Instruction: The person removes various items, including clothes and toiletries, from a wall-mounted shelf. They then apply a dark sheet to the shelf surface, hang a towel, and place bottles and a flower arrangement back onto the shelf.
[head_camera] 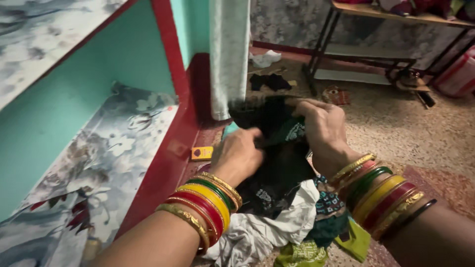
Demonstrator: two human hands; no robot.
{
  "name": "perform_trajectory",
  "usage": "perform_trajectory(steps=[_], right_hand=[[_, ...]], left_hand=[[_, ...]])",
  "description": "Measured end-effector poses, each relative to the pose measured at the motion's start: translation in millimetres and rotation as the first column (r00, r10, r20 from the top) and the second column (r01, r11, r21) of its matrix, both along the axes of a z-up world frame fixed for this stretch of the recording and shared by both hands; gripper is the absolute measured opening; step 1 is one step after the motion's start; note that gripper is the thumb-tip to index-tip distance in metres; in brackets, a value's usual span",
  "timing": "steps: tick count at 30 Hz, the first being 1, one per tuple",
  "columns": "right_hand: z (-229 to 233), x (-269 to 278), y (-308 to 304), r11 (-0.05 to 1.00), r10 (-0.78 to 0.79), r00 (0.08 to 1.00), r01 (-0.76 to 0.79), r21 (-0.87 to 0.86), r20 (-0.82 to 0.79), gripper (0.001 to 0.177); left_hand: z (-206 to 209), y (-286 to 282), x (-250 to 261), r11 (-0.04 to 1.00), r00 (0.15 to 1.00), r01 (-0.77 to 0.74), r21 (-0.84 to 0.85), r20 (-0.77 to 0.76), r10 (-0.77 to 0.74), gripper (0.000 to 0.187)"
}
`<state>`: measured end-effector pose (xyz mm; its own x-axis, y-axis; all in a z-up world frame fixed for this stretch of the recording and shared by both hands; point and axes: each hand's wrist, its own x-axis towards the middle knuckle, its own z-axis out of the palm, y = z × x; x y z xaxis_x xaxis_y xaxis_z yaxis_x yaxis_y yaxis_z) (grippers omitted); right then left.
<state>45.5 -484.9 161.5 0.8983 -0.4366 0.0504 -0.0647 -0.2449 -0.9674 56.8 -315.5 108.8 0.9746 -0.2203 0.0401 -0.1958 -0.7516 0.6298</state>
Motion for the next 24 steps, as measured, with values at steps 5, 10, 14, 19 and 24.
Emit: perform_trajectory(steps=[5, 10, 14, 19, 24], right_hand=[[9, 6, -27, 0.959, -0.117, 0.987, 0.082, -0.272, -0.113, 0.034], [17, 15, -45, 0.881, -0.016, 0.981, -0.077, -0.466, -0.192, 0.062], [10, 25, -53, 0.909, 0.092, 0.951, -0.202, -0.364, -0.297, 0.071], [-13, 29, -39, 0.921, 0.207, 0.947, -0.273, -0.279, -0.244, 0.057], [-32, 30, -1, 0.899, 0.302, 0.916, -0.366, -0.242, -0.265, 0.049]], left_hand=[[24, -20, 9, 0.976, 0.939, -0.213, -0.039, 0.269, 0.216, 0.012], [35, -32, 39, 0.951, 0.973, -0.185, -0.248, 0.091, 0.213, 0.011], [33, -37, 50, 0.937, 0.993, -0.079, -0.339, 0.059, 0.105, 0.016], [26, -26, 40, 0.974, 0.991, -0.129, -0.189, -0.06, 0.119, 0.016], [13, 15, 24, 0.965, 0.971, -0.221, -0.138, -0.12, 0.205, 0.017]])
